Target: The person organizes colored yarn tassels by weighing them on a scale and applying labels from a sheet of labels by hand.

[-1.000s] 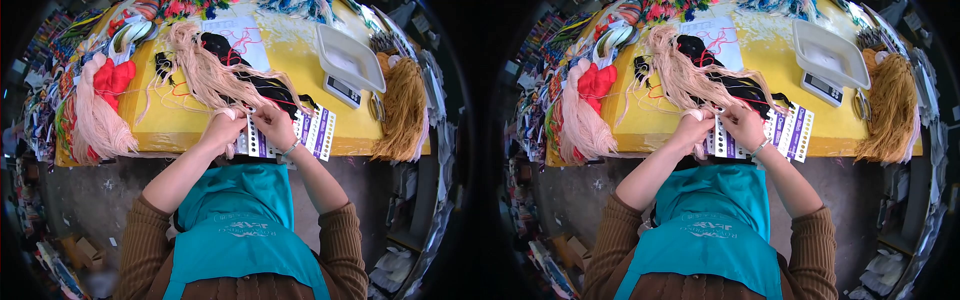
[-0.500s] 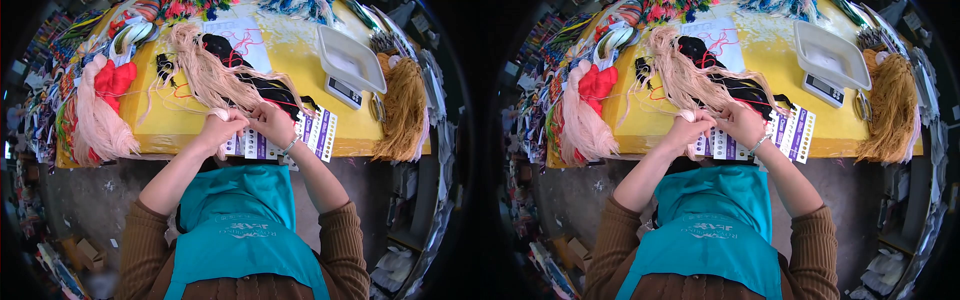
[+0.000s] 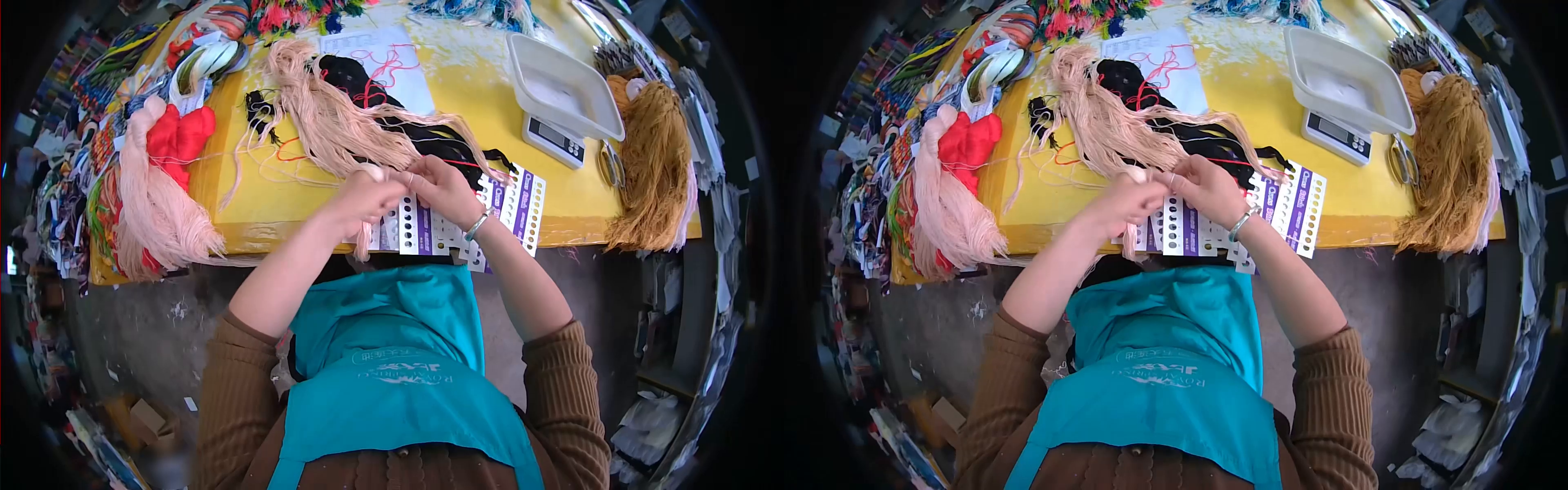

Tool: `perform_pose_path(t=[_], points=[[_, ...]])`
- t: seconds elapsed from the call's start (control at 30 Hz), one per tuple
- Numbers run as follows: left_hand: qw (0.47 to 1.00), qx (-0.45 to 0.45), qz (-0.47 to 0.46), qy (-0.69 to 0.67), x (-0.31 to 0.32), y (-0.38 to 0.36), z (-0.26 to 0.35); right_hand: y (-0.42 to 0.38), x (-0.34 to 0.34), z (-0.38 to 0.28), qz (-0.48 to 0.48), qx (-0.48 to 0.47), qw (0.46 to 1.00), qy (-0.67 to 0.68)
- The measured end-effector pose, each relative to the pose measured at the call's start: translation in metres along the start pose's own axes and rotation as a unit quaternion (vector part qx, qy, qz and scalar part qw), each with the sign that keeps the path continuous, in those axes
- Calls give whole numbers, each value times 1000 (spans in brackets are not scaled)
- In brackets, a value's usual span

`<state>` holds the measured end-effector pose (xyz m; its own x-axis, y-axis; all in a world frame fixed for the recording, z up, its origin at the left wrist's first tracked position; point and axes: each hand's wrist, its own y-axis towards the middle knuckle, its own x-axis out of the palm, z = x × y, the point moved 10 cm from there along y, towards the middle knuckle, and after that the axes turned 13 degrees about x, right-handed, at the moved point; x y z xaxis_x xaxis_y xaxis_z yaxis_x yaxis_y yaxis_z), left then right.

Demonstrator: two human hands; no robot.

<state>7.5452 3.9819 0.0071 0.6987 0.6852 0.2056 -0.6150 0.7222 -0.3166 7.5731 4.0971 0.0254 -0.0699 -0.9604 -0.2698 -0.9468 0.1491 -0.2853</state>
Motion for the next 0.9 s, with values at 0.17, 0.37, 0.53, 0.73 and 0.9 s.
perform_pose_path(t=[0.17,0.37,0.53,0.73,0.9], points=[[924,-25,29,-382,-67,-28,27,-8,-2,-2,21,67,993,-91],[873,247,345,-242,-295,-98,96,-5,-2,3,11,67,993,-96],[905,202,347,-138,-234,-109,71,-8,-2,-2,19,70,991,-110],[928,208,76,-298,-67,-87,58,-17,9,-25,41,-35,995,-86],[924,230,23,-306,-17,-86,65,-59,53,-86,-10,-106,989,107]])
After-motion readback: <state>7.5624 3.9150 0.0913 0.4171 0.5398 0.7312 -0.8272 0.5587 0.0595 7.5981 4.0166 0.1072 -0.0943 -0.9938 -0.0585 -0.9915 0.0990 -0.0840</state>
